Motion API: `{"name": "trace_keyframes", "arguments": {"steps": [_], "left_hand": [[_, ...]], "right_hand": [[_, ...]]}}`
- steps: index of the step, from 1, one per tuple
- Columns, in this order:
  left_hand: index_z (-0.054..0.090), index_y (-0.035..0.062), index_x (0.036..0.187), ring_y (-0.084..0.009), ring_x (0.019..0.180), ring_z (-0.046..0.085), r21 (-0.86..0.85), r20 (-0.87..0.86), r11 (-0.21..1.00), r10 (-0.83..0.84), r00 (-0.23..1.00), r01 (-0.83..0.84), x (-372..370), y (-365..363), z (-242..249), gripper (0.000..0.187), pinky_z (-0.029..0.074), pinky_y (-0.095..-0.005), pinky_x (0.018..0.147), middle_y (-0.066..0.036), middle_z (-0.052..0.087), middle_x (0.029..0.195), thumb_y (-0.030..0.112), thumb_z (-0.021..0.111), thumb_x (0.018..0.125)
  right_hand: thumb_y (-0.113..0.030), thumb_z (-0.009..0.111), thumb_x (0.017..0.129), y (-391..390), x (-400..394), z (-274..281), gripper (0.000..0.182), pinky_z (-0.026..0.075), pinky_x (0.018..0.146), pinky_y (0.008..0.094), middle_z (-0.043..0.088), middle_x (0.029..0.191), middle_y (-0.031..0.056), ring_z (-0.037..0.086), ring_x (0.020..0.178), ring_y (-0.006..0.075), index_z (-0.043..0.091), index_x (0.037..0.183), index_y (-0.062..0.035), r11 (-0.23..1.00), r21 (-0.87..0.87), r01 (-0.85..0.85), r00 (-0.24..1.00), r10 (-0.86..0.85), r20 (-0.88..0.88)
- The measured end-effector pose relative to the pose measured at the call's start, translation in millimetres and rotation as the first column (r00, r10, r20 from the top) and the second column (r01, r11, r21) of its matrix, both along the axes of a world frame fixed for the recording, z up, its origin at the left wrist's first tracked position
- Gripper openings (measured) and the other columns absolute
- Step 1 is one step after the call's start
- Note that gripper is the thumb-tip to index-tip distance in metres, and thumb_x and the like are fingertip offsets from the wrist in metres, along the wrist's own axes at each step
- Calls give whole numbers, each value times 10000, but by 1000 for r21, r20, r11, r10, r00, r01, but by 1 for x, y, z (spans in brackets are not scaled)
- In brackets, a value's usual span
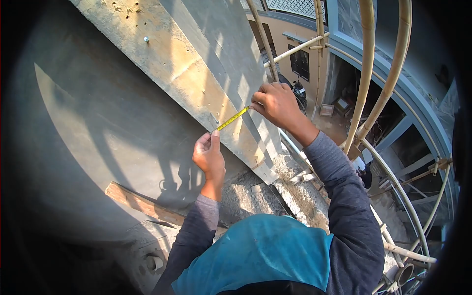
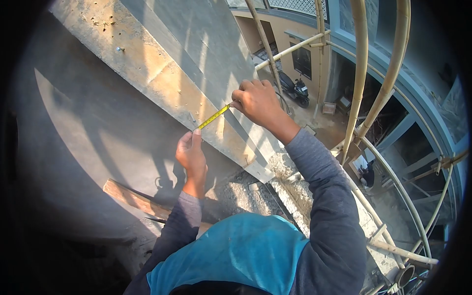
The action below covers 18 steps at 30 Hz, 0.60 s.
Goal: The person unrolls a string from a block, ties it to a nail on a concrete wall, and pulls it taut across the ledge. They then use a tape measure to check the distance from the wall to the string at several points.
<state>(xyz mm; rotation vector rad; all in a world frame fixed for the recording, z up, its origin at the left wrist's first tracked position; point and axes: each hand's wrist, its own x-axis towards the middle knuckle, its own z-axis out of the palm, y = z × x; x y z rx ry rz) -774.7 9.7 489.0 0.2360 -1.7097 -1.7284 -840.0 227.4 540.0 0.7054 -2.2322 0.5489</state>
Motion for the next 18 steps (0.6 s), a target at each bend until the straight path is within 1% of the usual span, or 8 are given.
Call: {"name": "trace_keyframes", "arguments": {"steps": [5,7,9,11,13,14,15,18], "left_hand": [[566,-43,986,-120,876,589,-35,-54,995,-98,994,96,18,-6,2,260,485,-241,792,-100,612,1006,93,722,830],[556,-22,1021,-170,971,583,-276,-29,956,-108,994,96,43,-26,-24,269,482,-292,872,-124,575,1135,87,713,831],[579,-22,1017,-173,987,582,-236,94,947,-198,976,215,85,-46,-66,249,484,-304,880,-122,598,1075,113,700,846],[617,-12,1014,-190,984,608,-263,565,817,-301,768,514,131,-85,-123,245,493,-325,867,-117,631,1013,148,697,847],[647,9,1020,-212,944,640,-185,892,371,-325,314,910,178,-122,-175,264,499,-340,836,-115,659,930,210,681,851],[653,20,996,-243,916,646,-109,854,188,-484,189,976,223,-169,-254,297,500,-362,820,-122,662,909,278,667,851],[658,30,972,-275,888,653,-28,785,-3,-619,21,1000,267,-214,-330,338,501,-384,804,-130,664,888,346,653,851],[636,34,957,-304,867,648,88,981,-66,-166,-98,994,241,-176,-243,398,501,-403,778,-155,655,879,417,631,844]], "right_hand": [[-336,659,810,5,17,-3,179,410,724,377,593,853,16,586,824,223,652,818,-158,1000,3,15,997,-15,75],[-300,663,816,10,37,-18,166,405,760,375,586,856,19,573,827,228,664,826,-135,1000,23,9,995,-11,104],[-324,635,838,24,63,-54,205,415,749,383,578,859,49,575,833,255,646,812,-121,999,-20,43,949,-34,313],[-346,652,831,42,91,-120,256,429,678,408,575,790,82,575,764,295,645,815,-91,981,-117,153,854,-72,515],[-364,635,840,57,138,-183,292,457,697,443,610,811,129,602,802,330,664,876,-76,924,-130,360,493,-70,867],[-382,631,841,61,166,-241,320,462,680,447,634,788,171,619,777,348,674,864,-65,887,-136,441,450,-88,888],[-394,622,840,59,195,-258,325,470,687,434,657,804,181,634,781,345,688,857,-76,854,0,520,193,-117,974],[-386,615,839,41,284,-316,331,479,705,410,663,826,188,641,785,341,690,871,-65,774,153,614,-95,-119,988]]}}
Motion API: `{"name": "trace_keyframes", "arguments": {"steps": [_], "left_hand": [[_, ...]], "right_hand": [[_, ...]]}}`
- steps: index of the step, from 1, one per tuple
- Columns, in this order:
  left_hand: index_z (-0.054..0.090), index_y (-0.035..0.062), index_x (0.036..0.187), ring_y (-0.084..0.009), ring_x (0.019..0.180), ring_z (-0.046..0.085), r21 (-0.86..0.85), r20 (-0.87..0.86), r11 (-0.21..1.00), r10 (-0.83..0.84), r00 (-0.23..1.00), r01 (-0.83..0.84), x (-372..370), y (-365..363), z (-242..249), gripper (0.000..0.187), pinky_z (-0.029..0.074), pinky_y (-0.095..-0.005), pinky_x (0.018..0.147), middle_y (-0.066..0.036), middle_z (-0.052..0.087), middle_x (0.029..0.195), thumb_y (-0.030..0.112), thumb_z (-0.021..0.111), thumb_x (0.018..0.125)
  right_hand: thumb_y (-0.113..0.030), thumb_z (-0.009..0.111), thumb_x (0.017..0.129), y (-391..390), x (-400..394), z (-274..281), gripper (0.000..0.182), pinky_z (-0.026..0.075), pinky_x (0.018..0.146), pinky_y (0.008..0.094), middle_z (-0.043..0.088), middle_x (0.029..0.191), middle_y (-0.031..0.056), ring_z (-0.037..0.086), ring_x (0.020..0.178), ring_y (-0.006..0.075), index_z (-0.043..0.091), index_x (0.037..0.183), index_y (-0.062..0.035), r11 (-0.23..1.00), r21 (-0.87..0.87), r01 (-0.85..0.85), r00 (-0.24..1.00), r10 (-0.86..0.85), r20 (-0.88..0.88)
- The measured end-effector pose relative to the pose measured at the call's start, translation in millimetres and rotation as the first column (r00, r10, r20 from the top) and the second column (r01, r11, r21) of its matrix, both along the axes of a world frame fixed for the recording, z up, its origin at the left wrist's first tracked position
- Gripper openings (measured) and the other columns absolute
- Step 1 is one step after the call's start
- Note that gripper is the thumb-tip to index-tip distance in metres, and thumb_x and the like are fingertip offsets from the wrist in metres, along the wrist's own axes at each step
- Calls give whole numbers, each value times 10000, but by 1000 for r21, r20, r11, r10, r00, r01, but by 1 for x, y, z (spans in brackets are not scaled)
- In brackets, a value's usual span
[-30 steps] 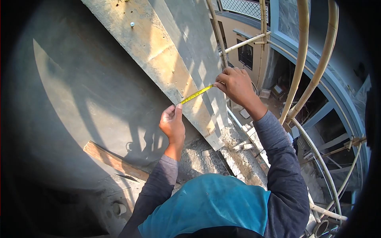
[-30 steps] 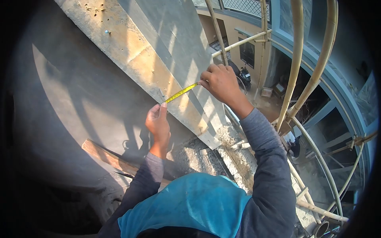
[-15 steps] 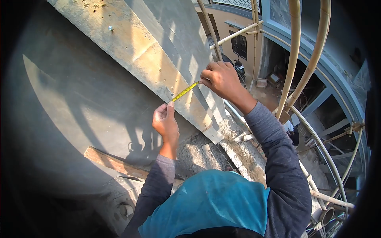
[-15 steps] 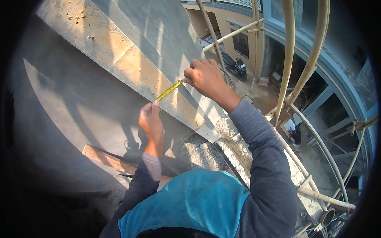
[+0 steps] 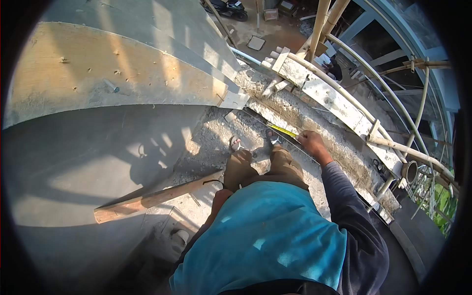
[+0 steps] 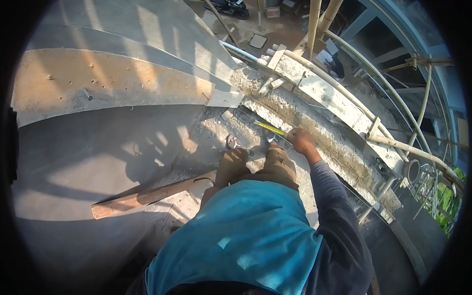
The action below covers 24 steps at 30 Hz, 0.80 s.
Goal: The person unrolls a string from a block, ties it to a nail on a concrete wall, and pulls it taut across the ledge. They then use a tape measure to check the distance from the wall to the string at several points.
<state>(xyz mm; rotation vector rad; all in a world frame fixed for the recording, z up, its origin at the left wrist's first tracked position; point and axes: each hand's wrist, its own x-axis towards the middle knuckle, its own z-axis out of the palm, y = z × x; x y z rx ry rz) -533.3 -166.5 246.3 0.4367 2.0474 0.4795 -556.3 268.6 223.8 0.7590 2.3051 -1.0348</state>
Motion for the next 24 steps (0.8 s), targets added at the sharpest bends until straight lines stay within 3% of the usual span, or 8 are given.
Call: {"name": "trace_keyframes", "arguments": {"steps": [5,10,14,15,16,17,19,24], "left_hand": [[575,55,973,-371,811,636,-277,32,946,183,983,-167,-27,-2,14,477,498,-456,708,-192,633,888,501,622,810],[566,56,1013,-412,852,619,-118,19,853,-510,860,509,-41,-63,-26,461,480,-493,725,-215,620,888,484,412,935],[621,23,830,-397,851,606,-124,289,961,-205,935,249,-51,-103,-30,520,452,-483,747,-227,623,847,493,420,925],[621,23,830,-397,851,606,-134,286,957,-210,935,256,-58,-97,-15,520,452,-483,747,-227,623,847,493,420,925],[624,26,836,-394,847,607,-150,290,956,-202,936,253,-64,-90,-7,527,454,-476,738,-223,626,856,513,437,914],[627,29,841,-390,843,608,-164,290,955,-192,937,246,-69,-81,-6,536,456,-469,729,-220,629,864,532,453,902],[629,46,873,-353,845,619,-368,142,926,-34,989,84,-71,-47,-17,524,461,-444,725,-209,636,896,564,558,840],[389,64,1370,-425,1081,547,-517,-513,854,-364,777,58,-35,-43,-157,837,451,-457,902,-271,523,1217,574,651,759]], "right_hand": [[-362,623,866,-51,82,-61,354,443,589,369,588,642,117,543,593,200,655,810,-14,882,-93,462,885,-453,106],[-353,583,918,-122,62,-79,283,380,439,305,506,693,12,464,552,128,598,906,-70,284,-413,865,429,-846,317],[-333,524,924,-186,45,-115,245,481,476,391,547,792,67,529,588,197,578,943,-95,77,-451,889,289,-858,424],[-354,507,927,-204,59,-171,269,493,480,408,558,853,100,539,591,211,565,959,-93,354,-491,796,514,-823,241],[-328,514,915,-215,40,-140,273,498,488,391,565,868,103,549,607,214,563,965,-64,39,-491,870,297,-837,460],[-286,520,900,-223,31,-137,249,492,516,376,570,855,91,556,647,205,574,969,-54,78,-473,877,318,-832,454],[-251,529,882,-252,31,-197,234,473,549,354,568,828,80,550,678,191,585,957,-36,137,-563,815,372,-868,329],[-227,569,864,-271,-4,-235,187,404,518,326,555,729,52,510,633,158,588,847,-42,44,-493,869,293,-849,439]]}}
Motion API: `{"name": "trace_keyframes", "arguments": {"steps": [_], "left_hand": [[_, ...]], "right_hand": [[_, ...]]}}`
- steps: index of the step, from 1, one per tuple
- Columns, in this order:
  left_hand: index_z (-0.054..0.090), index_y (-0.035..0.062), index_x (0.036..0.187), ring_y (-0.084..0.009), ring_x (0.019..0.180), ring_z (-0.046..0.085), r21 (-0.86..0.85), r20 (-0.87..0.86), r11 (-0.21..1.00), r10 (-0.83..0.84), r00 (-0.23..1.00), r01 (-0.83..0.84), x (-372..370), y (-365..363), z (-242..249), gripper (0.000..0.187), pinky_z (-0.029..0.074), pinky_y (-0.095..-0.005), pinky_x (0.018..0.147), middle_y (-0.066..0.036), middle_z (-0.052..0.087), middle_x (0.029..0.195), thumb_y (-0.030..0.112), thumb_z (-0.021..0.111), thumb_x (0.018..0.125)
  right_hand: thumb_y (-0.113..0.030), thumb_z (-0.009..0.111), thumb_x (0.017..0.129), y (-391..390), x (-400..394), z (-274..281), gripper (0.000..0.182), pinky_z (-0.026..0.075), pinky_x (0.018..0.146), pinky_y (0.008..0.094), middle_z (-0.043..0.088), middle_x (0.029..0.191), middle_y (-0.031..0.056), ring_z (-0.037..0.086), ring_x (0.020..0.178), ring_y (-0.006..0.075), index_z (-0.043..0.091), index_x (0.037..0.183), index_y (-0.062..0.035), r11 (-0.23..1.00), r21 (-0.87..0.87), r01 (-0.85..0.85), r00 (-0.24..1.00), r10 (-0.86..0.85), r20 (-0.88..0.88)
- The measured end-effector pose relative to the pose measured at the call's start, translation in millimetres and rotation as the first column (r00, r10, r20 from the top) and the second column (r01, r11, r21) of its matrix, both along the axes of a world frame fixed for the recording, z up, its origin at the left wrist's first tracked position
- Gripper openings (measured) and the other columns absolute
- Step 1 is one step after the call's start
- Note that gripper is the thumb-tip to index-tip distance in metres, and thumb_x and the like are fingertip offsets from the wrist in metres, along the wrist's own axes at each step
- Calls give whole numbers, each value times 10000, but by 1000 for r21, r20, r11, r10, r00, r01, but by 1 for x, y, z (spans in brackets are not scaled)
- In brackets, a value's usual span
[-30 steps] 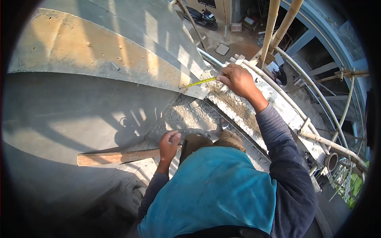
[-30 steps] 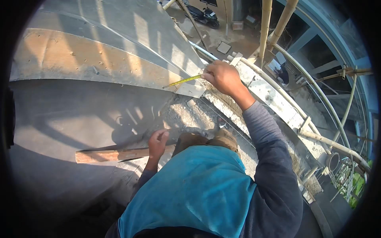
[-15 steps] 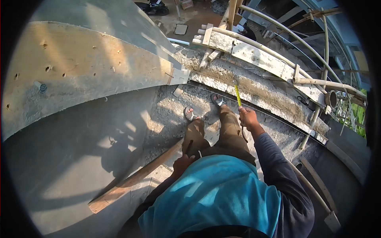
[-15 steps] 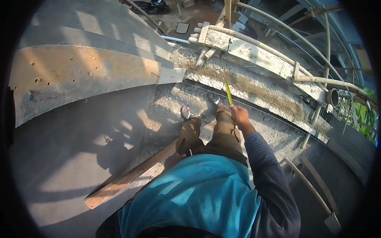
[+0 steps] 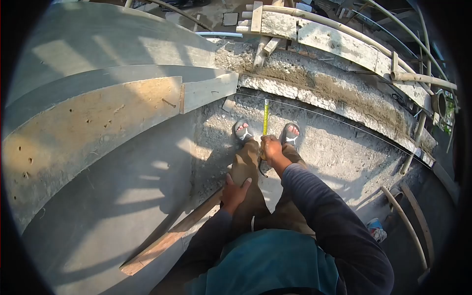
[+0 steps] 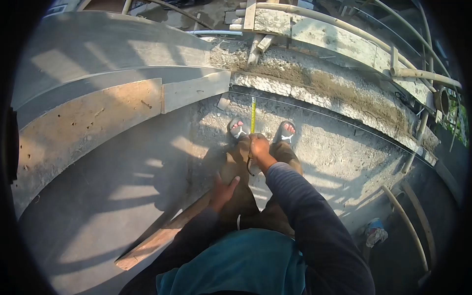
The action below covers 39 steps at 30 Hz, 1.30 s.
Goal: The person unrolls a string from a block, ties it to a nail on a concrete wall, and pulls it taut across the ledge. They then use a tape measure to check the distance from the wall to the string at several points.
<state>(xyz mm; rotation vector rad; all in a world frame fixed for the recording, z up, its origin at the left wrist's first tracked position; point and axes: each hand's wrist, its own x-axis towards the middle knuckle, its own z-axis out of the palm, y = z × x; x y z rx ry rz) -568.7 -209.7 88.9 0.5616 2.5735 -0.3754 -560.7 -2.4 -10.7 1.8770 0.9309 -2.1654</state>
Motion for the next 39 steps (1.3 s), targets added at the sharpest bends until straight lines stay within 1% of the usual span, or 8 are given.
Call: {"name": "trace_keyframes", "arguments": {"steps": [2,8,11,17,25,29,33,39], "left_hand": [[292,65,1434,-438,1177,486,21,425,942,295,856,-336,-16,5,-43,939,420,-490,955,-284,476,1274,598,644,746],[382,73,1383,-440,1139,504,-250,415,945,299,859,-209,-50,32,-62,782,430,-524,926,-278,470,1277,547,601,801],[427,50,1337,-439,1088,531,-179,381,981,135,915,-70,-61,22,-63,707,439,-521,911,-272,499,1242,499,594,818],[447,41,1310,-433,1064,540,-94,424,996,42,905,-2,-87,-6,-70,668,447,-507,896,-252,502,1250,462,606,817],[499,30,1268,-399,1088,531,-25,432,999,38,901,-31,-105,-29,-86,550,450,-465,896,-231,546,1177,395,584,865],[490,32,1291,-372,1041,565,544,362,785,99,927,-296,-123,7,-134,456,435,-436,883,-198,590,1149,332,485,948],[604,-3,1117,-252,957,590,222,797,779,201,569,-587,-124,78,-161,308,447,-319,847,-145,622,1033,234,510,944],[638,26,944,-212,876,588,349,764,712,161,625,-609,-132,93,-180,282,455,-304,798,-100,636,981,257,478,960]], "right_hand": [[-222,577,860,2,-23,-18,183,392,508,325,549,701,44,500,610,152,580,818,-44,999,-34,35,999,-35,17],[-220,558,887,-44,-75,-152,234,385,487,337,538,636,45,491,527,160,563,737,-40,944,328,-15,992,-26,120],[-241,557,879,-16,-124,-143,255,416,465,351,556,629,79,530,505,179,572,780,-6,918,107,383,924,-383,-21],[-215,537,891,-26,-168,-246,264,498,388,366,595,633,131,597,473,236,601,807,27,887,438,145,941,-260,215],[-255,561,907,-39,-142,-181,276,504,574,305,636,674,103,622,562,181,636,855,6,933,312,182,975,-211,63],[-236,561,910,-87,-71,-88,238,444,587,306,611,658,81,560,603,146,631,843,-18,986,166,32,993,-50,105],[-203,550,924,-126,-26,-72,217,453,607,318,616,708,85,552,634,148,644,885,-11,970,240,-37,995,13,102],[-191,537,937,-133,-19,-69,211,458,626,308,624,731,81,562,665,129,632,900,-6,988,122,96,994,-101,41]]}}
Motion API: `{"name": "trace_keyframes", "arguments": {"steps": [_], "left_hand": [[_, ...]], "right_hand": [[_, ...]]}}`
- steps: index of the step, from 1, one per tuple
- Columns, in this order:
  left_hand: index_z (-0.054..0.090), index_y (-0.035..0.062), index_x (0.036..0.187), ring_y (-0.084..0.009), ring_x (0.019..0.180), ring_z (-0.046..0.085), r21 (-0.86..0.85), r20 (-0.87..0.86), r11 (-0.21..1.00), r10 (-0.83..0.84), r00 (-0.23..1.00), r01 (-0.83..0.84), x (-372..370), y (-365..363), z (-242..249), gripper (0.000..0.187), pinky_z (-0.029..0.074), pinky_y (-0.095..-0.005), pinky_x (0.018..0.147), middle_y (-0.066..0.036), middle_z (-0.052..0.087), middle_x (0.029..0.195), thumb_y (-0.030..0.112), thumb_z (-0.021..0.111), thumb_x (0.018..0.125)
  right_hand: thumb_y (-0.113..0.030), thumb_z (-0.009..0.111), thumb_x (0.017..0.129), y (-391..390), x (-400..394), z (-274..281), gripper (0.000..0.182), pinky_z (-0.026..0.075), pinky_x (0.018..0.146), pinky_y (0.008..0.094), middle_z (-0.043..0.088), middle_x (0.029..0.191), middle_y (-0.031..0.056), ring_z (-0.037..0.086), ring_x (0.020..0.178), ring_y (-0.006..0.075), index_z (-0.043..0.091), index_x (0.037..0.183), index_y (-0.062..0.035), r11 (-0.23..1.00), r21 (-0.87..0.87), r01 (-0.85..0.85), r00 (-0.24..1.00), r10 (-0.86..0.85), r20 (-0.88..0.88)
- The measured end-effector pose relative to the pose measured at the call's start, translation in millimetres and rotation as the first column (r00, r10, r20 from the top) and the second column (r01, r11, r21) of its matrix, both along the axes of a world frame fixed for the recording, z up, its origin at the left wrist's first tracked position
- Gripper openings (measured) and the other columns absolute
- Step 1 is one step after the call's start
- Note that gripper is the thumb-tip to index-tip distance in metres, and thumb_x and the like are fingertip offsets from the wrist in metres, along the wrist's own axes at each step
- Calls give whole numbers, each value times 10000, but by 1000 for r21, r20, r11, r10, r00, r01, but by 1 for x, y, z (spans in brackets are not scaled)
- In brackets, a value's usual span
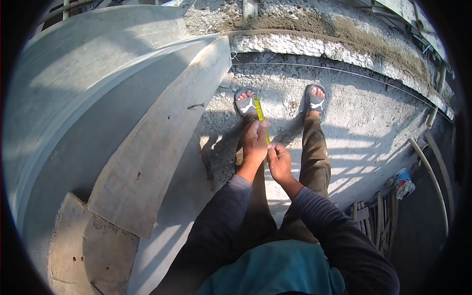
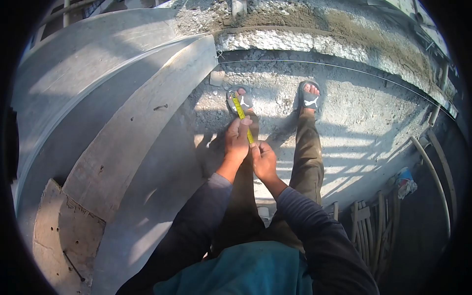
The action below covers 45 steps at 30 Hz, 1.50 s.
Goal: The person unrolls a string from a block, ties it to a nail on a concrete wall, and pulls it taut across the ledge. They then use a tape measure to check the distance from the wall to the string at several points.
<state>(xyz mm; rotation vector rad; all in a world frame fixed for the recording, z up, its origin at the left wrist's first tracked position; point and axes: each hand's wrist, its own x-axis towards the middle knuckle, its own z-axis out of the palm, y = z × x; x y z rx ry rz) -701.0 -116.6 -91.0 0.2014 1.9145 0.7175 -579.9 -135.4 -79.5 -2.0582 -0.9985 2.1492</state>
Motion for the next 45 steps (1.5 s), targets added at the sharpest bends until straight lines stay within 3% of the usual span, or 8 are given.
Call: {"name": "trace_keyframes", "arguments": {"steps": [2,4,5,7,10,12,25,45], "left_hand": [[599,12,1118,-269,1049,572,-111,157,994,-1,988,19,-16,7,6,379,427,-327,907,-158,595,1168,338,492,956],[473,10,1293,-312,1175,498,-46,-275,998,-44,960,32,-11,-8,20,537,387,-339,963,-246,509,1257,374,558,907],[257,4,1437,-364,1330,350,-227,-94,971,-103,990,80,-7,-29,37,744,293,-393,1072,-301,337,1415,432,544,900],[245,13,1443,-454,1307,332,-573,-74,650,-647,759,499,19,-89,73,819,277,-491,1074,-326,312,1414,532,525,875],[296,6,1411,-456,1254,380,-647,130,449,-731,670,616,31,-120,117,847,344,-502,1024,-309,375,1361,513,617,813],[340,-4,1381,-432,1226,419,-456,-90,770,-539,837,447,26,-123,110,823,362,-482,1011,-283,418,1334,517,622,809],[456,-47,1296,-427,1194,466,-552,22,691,-547,837,467,16,-115,88,772,388,-458,998,-288,457,1313,547,593,822],[461,-14,1304,-421,1178,477,-560,21,676,-567,823,480,14,-114,86,766,402,-467,978,-256,465,1315,571,571,822]], "right_hand": [[-214,536,941,-7,-4,-9,221,452,612,293,621,726,74,561,651,116,621,902,-14,996,85,-17,1000,17,6],[-228,544,937,-1,-17,-27,223,444,586,290,615,711,69,553,625,116,613,899,-20,968,241,-71,988,35,150],[-231,557,924,13,-30,-39,222,462,600,313,621,712,74,578,638,143,612,897,-17,981,188,-54,982,18,188],[-239,558,920,43,-62,-63,231,474,614,329,635,721,87,603,653,162,613,900,-15,955,296,-19,978,-44,204],[-231,552,926,65,-102,-96,238,465,639,339,622,707,120,582,648,176,618,889,-5,923,378,68,974,-143,175],[-224,549,925,79,-118,-99,233,474,648,339,636,722,127,598,661,180,621,894,-4,924,346,164,976,-204,81],[-172,565,911,81,-133,-131,200,513,617,341,660,736,132,642,671,189,616,898,21,951,282,123,956,-190,225],[-122,508,941,70,-131,-153,162,517,499,281,615,650,99,633,555,157,531,888,29,920,196,340,936,-352,27]]}}
